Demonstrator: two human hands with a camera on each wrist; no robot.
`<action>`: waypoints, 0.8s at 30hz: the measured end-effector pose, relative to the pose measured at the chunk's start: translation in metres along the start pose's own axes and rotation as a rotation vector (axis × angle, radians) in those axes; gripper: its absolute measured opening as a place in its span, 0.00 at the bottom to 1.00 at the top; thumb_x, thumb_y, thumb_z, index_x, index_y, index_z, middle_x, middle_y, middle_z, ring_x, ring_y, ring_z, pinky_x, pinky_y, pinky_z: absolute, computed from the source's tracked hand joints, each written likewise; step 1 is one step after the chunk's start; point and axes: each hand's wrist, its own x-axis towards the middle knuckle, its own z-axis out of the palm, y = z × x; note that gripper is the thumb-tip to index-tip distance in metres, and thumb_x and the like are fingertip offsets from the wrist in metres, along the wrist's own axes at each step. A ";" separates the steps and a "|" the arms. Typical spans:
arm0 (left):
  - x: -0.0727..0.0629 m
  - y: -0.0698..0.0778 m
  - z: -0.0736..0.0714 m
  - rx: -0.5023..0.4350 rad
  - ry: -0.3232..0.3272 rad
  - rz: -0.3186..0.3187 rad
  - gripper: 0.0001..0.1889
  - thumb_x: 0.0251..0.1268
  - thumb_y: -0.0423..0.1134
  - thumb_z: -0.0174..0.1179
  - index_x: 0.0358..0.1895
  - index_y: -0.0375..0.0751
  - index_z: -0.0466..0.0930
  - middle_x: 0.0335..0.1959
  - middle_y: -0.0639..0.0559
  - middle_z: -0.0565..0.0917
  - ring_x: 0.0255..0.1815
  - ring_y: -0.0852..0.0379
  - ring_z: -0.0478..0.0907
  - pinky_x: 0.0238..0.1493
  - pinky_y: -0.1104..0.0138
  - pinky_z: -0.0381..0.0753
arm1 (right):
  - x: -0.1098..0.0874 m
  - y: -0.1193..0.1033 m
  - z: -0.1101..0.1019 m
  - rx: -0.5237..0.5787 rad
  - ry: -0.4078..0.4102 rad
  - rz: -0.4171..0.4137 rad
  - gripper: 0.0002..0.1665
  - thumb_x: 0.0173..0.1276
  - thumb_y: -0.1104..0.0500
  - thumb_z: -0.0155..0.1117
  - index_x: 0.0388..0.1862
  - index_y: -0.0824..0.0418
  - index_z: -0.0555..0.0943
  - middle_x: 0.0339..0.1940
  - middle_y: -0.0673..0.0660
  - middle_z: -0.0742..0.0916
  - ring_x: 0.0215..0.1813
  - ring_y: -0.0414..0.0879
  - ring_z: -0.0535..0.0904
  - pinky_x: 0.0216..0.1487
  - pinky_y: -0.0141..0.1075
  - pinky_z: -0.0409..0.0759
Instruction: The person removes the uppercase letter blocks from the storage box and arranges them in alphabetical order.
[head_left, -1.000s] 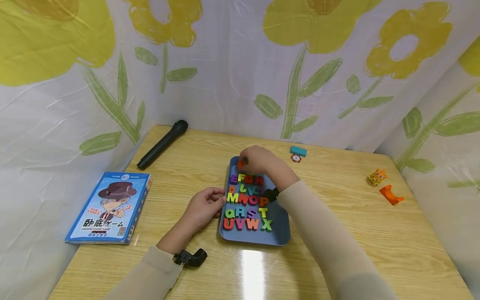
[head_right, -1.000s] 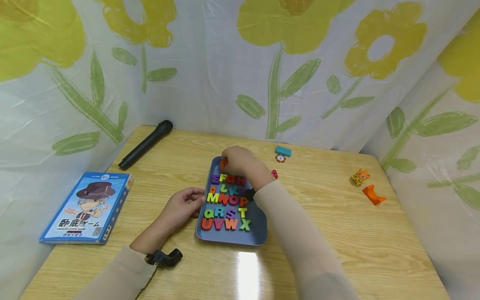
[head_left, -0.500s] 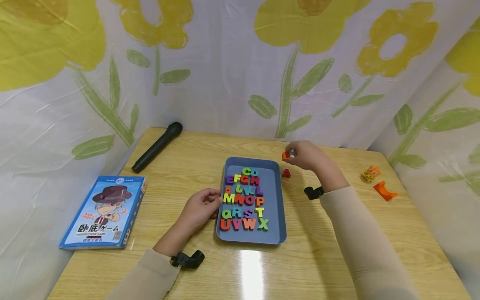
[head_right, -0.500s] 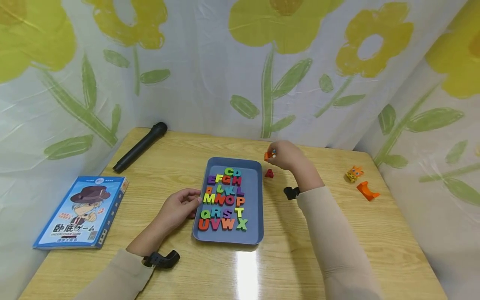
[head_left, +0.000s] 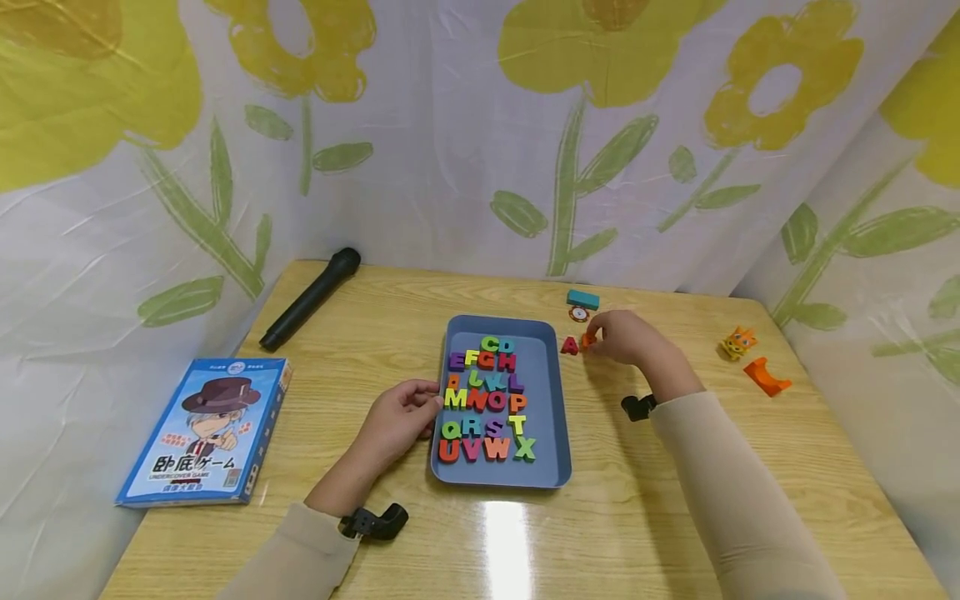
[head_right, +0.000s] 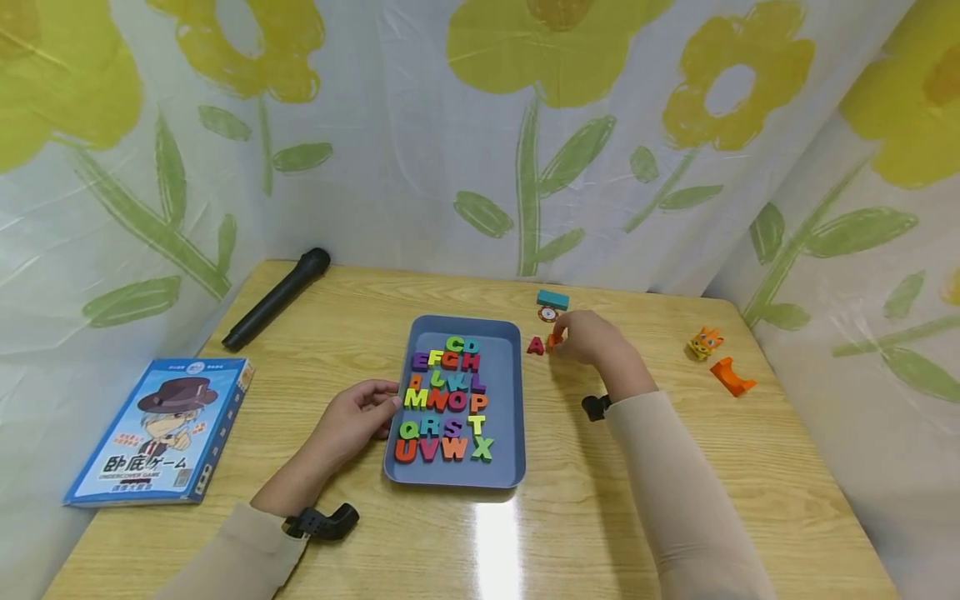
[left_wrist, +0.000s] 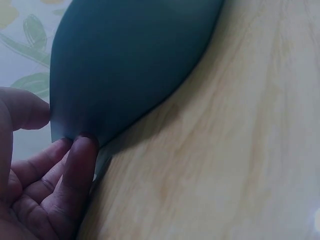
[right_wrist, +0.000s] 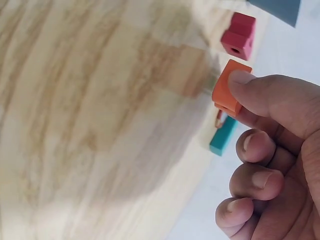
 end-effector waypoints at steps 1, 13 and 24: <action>0.000 0.000 0.000 -0.001 0.001 0.000 0.17 0.78 0.40 0.66 0.64 0.38 0.85 0.47 0.43 0.88 0.35 0.57 0.84 0.37 0.67 0.88 | 0.000 0.001 0.001 0.003 -0.005 0.002 0.15 0.78 0.59 0.71 0.57 0.66 0.87 0.57 0.65 0.90 0.55 0.60 0.85 0.59 0.56 0.84; 0.000 -0.001 -0.001 -0.006 0.000 -0.012 0.18 0.78 0.41 0.67 0.64 0.39 0.85 0.47 0.44 0.88 0.36 0.56 0.84 0.37 0.67 0.88 | 0.000 0.001 0.004 0.032 -0.023 0.022 0.24 0.78 0.60 0.69 0.68 0.68 0.82 0.53 0.66 0.88 0.50 0.58 0.82 0.55 0.53 0.83; 0.002 -0.001 0.001 -0.003 0.000 -0.006 0.18 0.78 0.40 0.66 0.64 0.37 0.85 0.46 0.44 0.88 0.35 0.57 0.83 0.37 0.67 0.88 | 0.004 -0.053 -0.038 0.084 0.066 -0.083 0.24 0.79 0.58 0.69 0.70 0.66 0.81 0.50 0.65 0.88 0.47 0.57 0.81 0.53 0.53 0.81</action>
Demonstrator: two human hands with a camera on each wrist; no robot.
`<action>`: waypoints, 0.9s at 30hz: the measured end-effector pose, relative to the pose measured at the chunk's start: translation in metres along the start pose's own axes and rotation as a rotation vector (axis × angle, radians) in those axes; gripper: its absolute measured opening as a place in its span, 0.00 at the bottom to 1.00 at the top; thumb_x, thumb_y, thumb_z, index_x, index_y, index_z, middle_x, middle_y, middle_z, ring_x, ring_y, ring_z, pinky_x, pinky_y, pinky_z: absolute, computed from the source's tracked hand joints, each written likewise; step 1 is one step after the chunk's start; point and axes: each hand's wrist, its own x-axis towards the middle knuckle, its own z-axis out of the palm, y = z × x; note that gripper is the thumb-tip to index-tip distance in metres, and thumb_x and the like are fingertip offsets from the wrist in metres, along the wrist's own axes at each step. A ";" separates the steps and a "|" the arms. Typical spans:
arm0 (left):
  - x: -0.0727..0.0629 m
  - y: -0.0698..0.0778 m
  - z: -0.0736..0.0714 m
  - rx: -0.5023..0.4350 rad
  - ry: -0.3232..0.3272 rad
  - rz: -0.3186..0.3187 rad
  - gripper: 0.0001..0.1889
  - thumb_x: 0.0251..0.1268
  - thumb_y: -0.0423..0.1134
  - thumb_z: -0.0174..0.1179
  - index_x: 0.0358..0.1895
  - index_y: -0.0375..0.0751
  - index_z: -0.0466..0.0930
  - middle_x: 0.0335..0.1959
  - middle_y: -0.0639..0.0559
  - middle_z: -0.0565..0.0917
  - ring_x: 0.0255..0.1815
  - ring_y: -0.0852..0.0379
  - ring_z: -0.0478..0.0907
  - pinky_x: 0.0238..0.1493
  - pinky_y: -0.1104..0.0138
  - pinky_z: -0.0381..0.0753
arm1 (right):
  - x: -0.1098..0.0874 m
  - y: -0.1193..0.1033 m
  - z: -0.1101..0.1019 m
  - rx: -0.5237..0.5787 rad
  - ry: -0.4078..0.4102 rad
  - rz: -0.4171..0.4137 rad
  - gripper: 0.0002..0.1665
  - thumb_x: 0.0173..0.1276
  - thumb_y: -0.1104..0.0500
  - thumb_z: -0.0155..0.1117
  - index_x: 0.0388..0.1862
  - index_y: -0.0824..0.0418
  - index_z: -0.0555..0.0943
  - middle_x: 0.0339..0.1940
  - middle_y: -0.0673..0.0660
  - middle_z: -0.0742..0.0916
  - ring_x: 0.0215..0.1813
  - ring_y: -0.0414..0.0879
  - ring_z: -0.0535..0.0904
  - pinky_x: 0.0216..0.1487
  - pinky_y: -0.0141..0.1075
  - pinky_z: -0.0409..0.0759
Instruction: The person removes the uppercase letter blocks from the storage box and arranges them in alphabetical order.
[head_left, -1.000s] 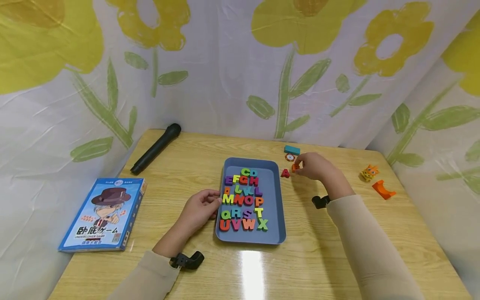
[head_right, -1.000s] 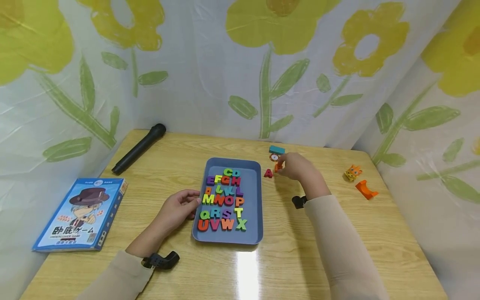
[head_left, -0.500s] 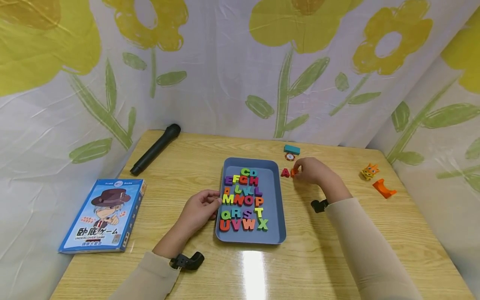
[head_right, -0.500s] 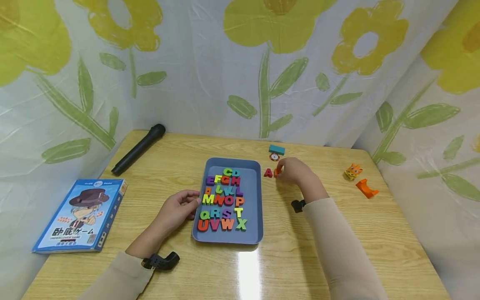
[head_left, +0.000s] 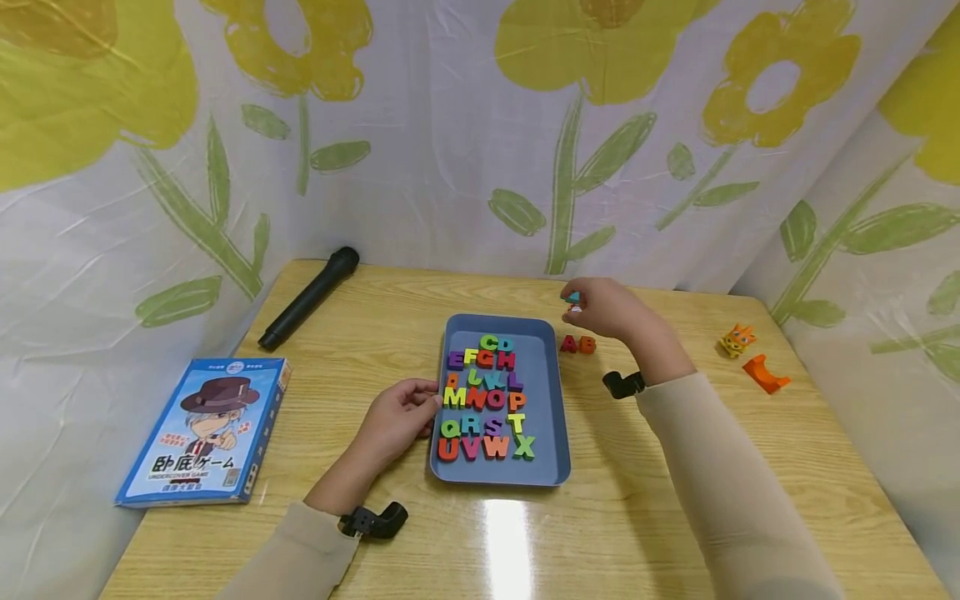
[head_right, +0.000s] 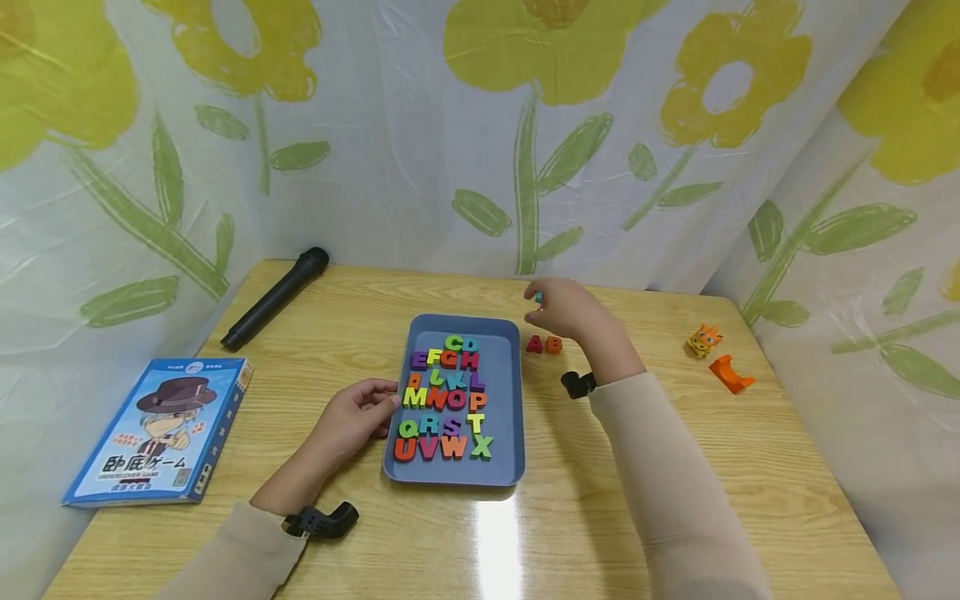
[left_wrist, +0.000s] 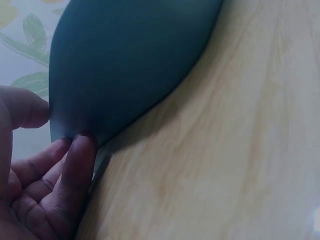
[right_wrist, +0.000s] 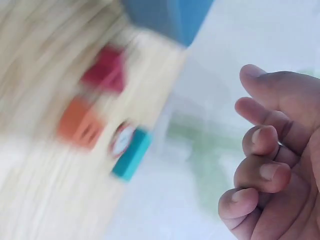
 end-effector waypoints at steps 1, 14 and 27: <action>0.000 0.000 0.000 -0.001 0.000 0.000 0.18 0.78 0.40 0.66 0.64 0.37 0.85 0.46 0.43 0.88 0.35 0.57 0.84 0.37 0.67 0.88 | 0.003 -0.008 0.000 -0.009 0.000 -0.018 0.24 0.79 0.58 0.69 0.70 0.65 0.82 0.52 0.64 0.88 0.49 0.57 0.81 0.55 0.53 0.82; -0.001 0.002 0.000 0.004 -0.002 0.003 0.17 0.78 0.40 0.66 0.63 0.37 0.85 0.46 0.43 0.89 0.35 0.58 0.84 0.37 0.67 0.88 | 0.046 -0.079 0.048 -0.140 -0.110 -0.122 0.20 0.79 0.55 0.71 0.64 0.61 0.86 0.65 0.60 0.88 0.65 0.56 0.84 0.70 0.52 0.82; -0.003 0.004 -0.001 -0.006 -0.007 0.015 0.17 0.78 0.40 0.66 0.63 0.36 0.85 0.47 0.41 0.89 0.34 0.59 0.83 0.36 0.67 0.87 | 0.055 -0.088 0.074 -0.199 -0.145 -0.022 0.14 0.76 0.49 0.74 0.37 0.58 0.86 0.34 0.54 0.85 0.33 0.49 0.74 0.38 0.42 0.72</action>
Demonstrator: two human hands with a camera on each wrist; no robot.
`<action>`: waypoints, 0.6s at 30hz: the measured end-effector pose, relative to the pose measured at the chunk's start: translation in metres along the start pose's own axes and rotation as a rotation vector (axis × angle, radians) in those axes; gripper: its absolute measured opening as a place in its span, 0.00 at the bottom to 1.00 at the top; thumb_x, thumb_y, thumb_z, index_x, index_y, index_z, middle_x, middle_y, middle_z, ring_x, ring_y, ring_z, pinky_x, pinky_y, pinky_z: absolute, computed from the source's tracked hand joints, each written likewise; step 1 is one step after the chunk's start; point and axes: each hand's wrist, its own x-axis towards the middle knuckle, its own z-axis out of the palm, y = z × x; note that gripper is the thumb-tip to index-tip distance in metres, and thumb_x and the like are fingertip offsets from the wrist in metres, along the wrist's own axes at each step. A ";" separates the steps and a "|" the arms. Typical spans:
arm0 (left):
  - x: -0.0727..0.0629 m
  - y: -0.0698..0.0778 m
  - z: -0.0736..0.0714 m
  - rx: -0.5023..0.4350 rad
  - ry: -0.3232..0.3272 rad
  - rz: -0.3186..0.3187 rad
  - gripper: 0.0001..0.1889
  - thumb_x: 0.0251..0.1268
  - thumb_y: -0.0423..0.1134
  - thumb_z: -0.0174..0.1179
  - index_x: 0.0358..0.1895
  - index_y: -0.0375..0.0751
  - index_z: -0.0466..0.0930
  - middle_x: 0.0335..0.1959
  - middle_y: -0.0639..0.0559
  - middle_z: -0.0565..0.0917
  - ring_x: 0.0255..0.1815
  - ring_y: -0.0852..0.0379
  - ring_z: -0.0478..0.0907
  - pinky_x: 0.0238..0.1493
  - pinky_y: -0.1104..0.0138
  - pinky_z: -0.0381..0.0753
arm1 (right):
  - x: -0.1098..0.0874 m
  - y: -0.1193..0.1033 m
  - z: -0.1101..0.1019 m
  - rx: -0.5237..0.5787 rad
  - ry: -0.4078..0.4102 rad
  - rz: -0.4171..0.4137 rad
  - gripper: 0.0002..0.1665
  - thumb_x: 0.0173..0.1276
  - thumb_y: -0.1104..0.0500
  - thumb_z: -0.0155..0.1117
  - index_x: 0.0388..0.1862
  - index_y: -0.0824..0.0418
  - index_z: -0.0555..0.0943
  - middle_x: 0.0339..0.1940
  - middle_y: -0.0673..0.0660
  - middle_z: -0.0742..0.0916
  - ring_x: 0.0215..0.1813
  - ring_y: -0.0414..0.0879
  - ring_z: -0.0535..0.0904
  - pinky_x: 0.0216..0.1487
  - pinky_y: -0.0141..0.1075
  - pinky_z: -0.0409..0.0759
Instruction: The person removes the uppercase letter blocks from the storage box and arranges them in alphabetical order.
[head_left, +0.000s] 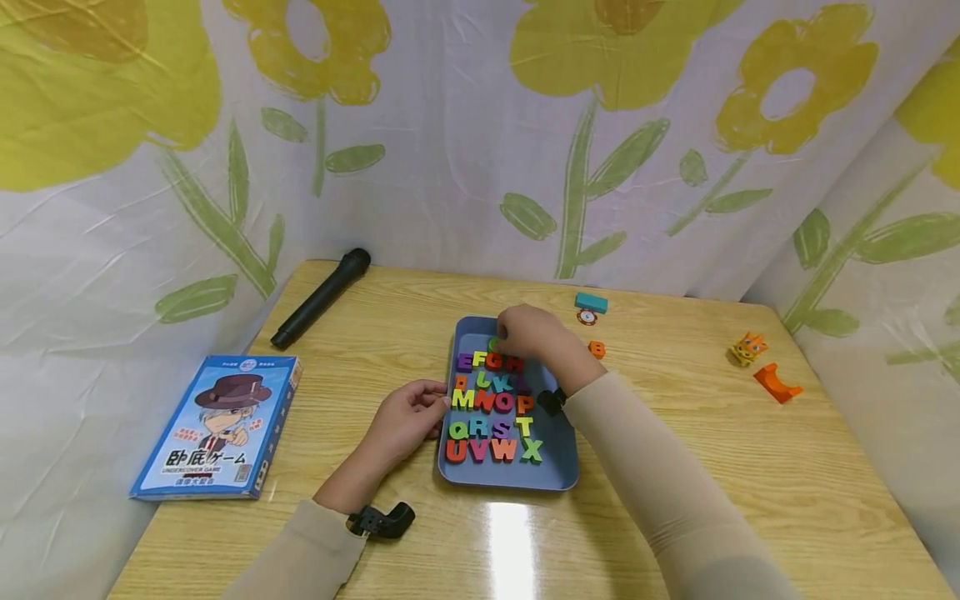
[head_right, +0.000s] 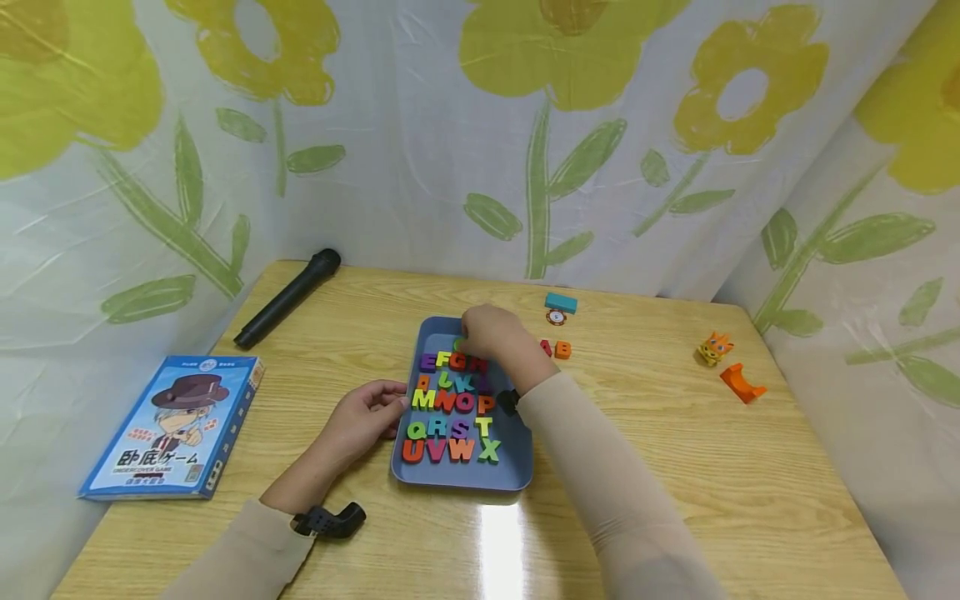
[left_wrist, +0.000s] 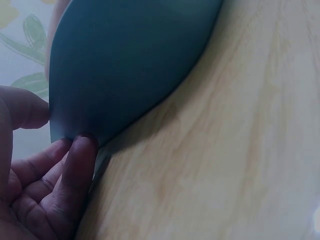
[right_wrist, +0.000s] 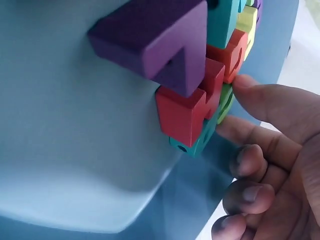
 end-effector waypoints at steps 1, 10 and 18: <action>0.000 0.000 0.000 -0.002 0.000 0.001 0.17 0.78 0.40 0.66 0.63 0.36 0.85 0.47 0.41 0.89 0.34 0.59 0.83 0.36 0.67 0.87 | 0.000 0.000 0.000 -0.002 0.004 0.000 0.14 0.76 0.49 0.74 0.37 0.58 0.86 0.33 0.54 0.84 0.33 0.48 0.74 0.37 0.42 0.72; -0.001 0.000 0.000 -0.008 0.001 0.003 0.17 0.78 0.39 0.66 0.63 0.36 0.85 0.47 0.41 0.89 0.33 0.59 0.83 0.35 0.68 0.87 | 0.002 0.001 0.002 -0.005 0.005 -0.013 0.15 0.77 0.49 0.74 0.35 0.57 0.85 0.28 0.51 0.78 0.31 0.47 0.71 0.36 0.40 0.68; 0.000 -0.001 0.001 0.000 0.006 -0.003 0.16 0.78 0.39 0.66 0.62 0.37 0.86 0.46 0.42 0.89 0.33 0.58 0.83 0.35 0.68 0.87 | 0.002 0.001 0.006 -0.010 0.021 -0.018 0.14 0.76 0.49 0.74 0.37 0.57 0.85 0.29 0.52 0.78 0.33 0.48 0.72 0.39 0.41 0.69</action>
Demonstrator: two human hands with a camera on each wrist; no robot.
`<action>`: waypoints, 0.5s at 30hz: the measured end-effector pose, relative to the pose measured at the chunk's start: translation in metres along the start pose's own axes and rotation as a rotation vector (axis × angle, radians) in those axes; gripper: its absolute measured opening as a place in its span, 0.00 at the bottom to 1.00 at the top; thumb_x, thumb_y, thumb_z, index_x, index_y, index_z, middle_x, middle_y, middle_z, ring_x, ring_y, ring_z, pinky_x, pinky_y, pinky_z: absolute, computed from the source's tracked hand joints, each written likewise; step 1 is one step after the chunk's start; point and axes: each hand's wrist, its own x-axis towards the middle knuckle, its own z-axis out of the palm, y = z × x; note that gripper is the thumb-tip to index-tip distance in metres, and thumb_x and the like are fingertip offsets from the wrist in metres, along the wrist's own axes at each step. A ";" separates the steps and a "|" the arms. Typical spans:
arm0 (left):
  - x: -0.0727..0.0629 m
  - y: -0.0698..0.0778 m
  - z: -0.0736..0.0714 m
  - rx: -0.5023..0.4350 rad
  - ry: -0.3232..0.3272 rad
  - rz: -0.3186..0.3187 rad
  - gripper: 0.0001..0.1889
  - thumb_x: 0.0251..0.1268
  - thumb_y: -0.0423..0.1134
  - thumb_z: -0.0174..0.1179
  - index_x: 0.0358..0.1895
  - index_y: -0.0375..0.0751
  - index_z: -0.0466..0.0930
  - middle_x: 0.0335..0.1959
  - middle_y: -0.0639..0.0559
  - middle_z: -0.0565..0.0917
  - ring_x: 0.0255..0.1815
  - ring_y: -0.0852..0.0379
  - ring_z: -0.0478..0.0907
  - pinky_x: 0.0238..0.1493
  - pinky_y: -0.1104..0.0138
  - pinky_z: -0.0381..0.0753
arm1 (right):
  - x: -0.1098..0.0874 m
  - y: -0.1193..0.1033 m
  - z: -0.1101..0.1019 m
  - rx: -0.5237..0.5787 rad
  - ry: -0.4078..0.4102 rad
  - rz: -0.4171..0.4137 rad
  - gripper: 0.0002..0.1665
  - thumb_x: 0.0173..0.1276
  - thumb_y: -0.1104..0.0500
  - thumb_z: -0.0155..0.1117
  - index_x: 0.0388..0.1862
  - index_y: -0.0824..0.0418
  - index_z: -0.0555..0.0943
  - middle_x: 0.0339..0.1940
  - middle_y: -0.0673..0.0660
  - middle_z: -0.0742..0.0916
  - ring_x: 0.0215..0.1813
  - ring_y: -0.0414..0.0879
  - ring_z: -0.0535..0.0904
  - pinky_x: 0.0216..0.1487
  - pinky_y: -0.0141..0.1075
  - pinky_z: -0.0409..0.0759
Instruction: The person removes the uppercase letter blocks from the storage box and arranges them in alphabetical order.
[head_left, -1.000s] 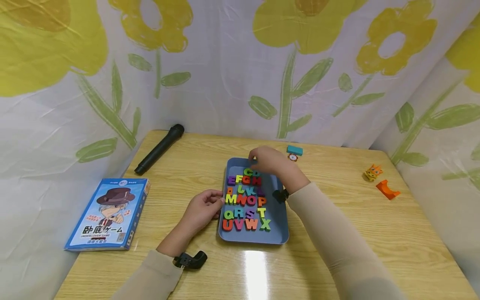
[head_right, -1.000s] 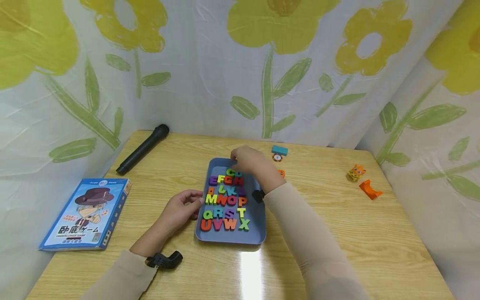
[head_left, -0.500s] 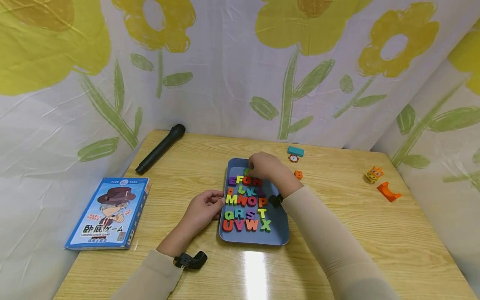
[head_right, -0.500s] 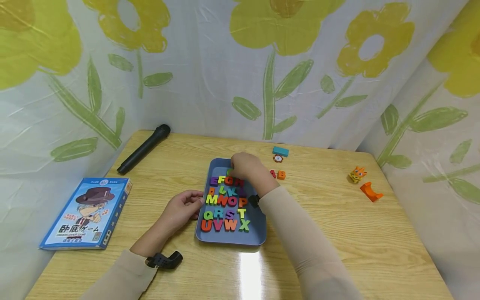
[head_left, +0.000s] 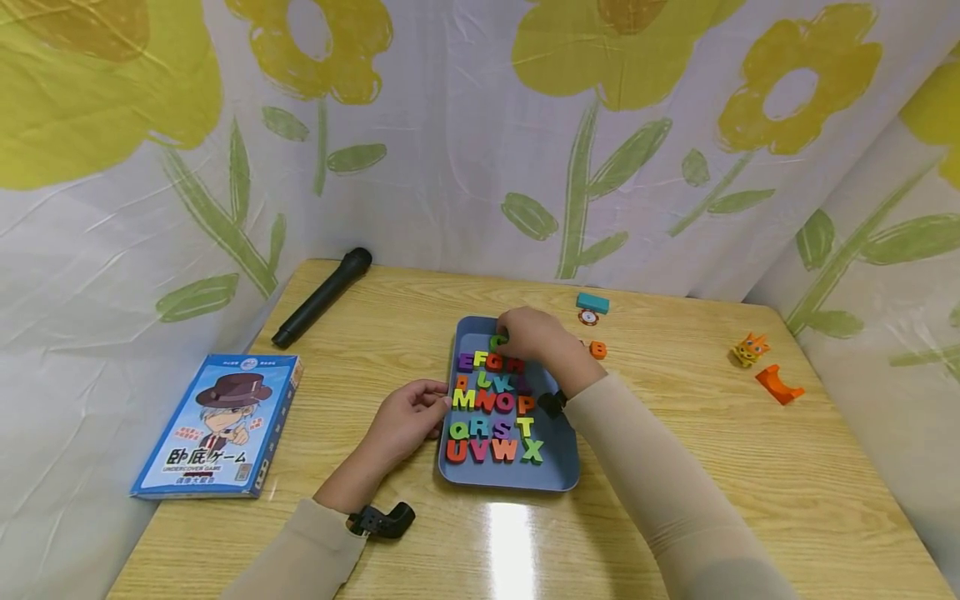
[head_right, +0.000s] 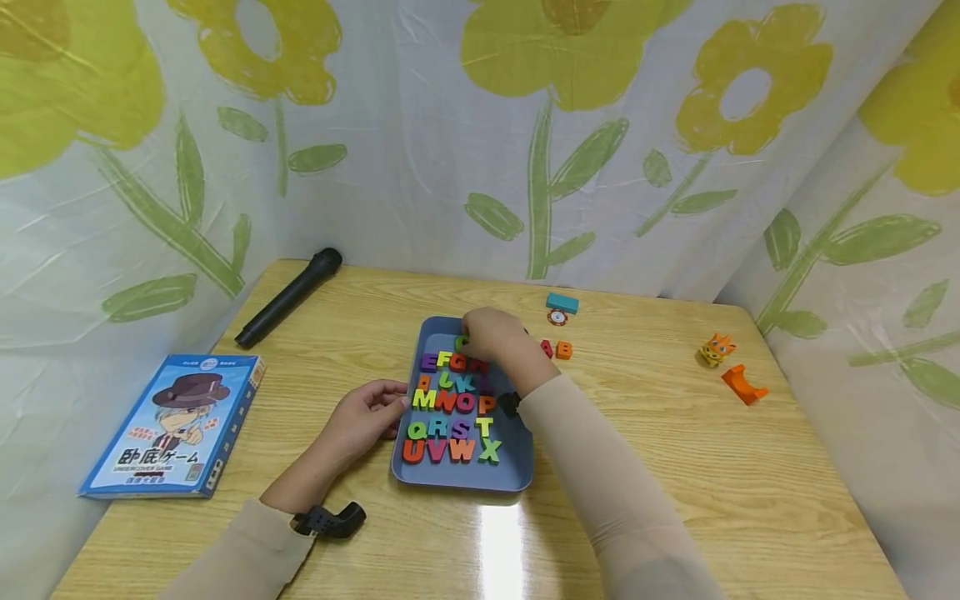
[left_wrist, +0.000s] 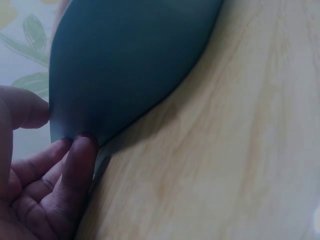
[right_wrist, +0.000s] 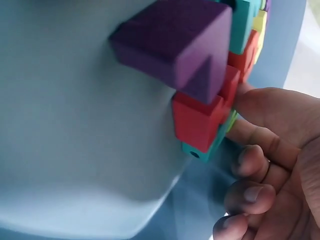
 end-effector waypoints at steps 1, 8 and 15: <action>0.000 0.000 0.000 0.001 -0.002 0.000 0.16 0.78 0.39 0.66 0.62 0.37 0.86 0.46 0.42 0.89 0.33 0.58 0.83 0.35 0.68 0.87 | 0.000 0.000 0.001 0.000 0.002 -0.001 0.14 0.77 0.49 0.74 0.38 0.57 0.85 0.30 0.52 0.79 0.34 0.49 0.73 0.39 0.42 0.70; 0.002 -0.001 0.000 0.005 -0.002 -0.004 0.17 0.78 0.39 0.66 0.63 0.38 0.86 0.46 0.43 0.89 0.35 0.58 0.84 0.36 0.68 0.87 | -0.008 0.009 -0.007 0.049 0.053 -0.027 0.14 0.76 0.51 0.73 0.52 0.59 0.88 0.47 0.56 0.89 0.46 0.51 0.82 0.53 0.46 0.82; 0.002 -0.003 -0.001 0.018 0.000 -0.010 0.17 0.78 0.41 0.66 0.64 0.39 0.85 0.47 0.44 0.89 0.36 0.58 0.84 0.38 0.67 0.88 | -0.040 0.046 -0.040 0.162 0.138 -0.002 0.22 0.78 0.53 0.72 0.65 0.63 0.85 0.55 0.62 0.89 0.51 0.56 0.83 0.56 0.53 0.84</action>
